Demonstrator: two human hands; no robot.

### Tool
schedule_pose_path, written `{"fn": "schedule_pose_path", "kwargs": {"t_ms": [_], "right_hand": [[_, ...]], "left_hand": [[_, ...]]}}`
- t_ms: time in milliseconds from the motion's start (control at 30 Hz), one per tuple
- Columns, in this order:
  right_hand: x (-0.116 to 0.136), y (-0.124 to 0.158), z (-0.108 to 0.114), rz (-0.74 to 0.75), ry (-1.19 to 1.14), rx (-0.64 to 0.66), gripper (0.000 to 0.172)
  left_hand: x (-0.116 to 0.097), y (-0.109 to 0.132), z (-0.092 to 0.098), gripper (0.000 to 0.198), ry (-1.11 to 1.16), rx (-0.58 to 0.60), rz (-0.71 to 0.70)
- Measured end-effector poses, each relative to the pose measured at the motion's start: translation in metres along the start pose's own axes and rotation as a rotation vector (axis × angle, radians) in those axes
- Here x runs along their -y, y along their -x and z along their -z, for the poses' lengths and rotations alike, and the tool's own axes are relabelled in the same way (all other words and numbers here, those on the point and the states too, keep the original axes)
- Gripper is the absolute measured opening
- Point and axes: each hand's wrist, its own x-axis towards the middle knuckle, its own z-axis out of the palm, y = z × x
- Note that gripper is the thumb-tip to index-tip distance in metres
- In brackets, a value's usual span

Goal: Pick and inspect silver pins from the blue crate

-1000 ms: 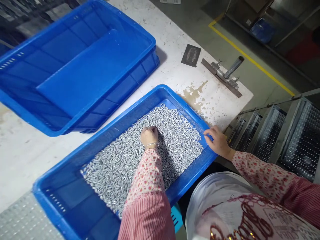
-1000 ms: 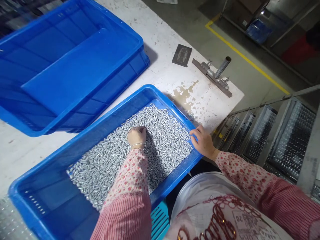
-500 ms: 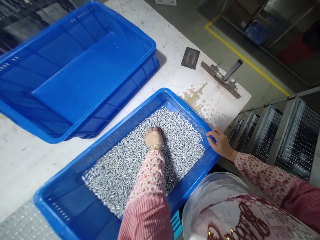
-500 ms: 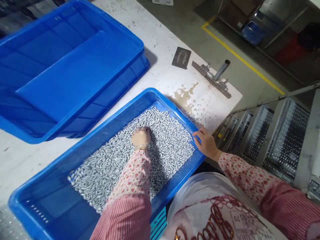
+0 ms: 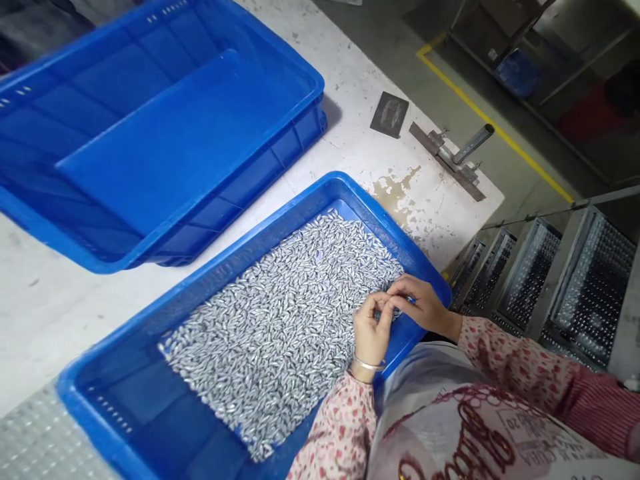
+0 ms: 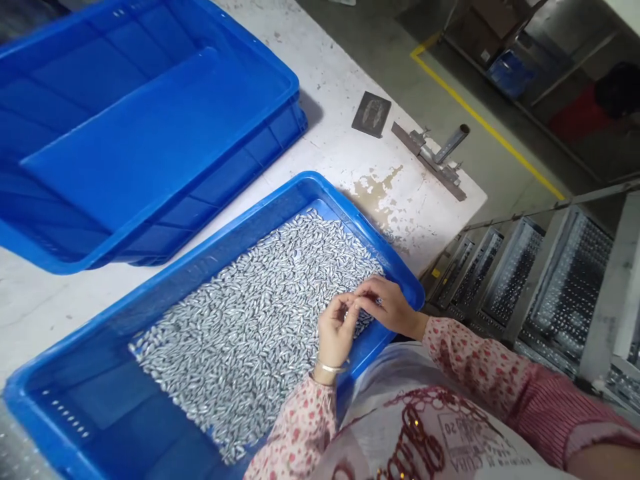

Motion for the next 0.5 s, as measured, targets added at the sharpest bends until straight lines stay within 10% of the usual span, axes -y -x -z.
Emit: {"fn": "schedule_pose_path", "kwargs": {"t_ms": [200, 333, 500], "right_hand": [[-0.007, -0.019, 0.005, -0.218, -0.280, -0.077, 0.021], [-0.044, -0.069, 0.031, -0.343, -0.315, -0.515, 0.022], [-0.113, -0.118, 0.043, -0.467, -0.309, -0.442, 0.021]], "left_hand": [[0.019, 0.011, 0.006, 0.025, 0.162, -0.048, 0.103], [0.056, 0.021, 0.052, 0.027, -0.136, -0.154, 0.140], [0.099, 0.039, 0.122, 0.031, -0.402, -0.391, 0.216]]}}
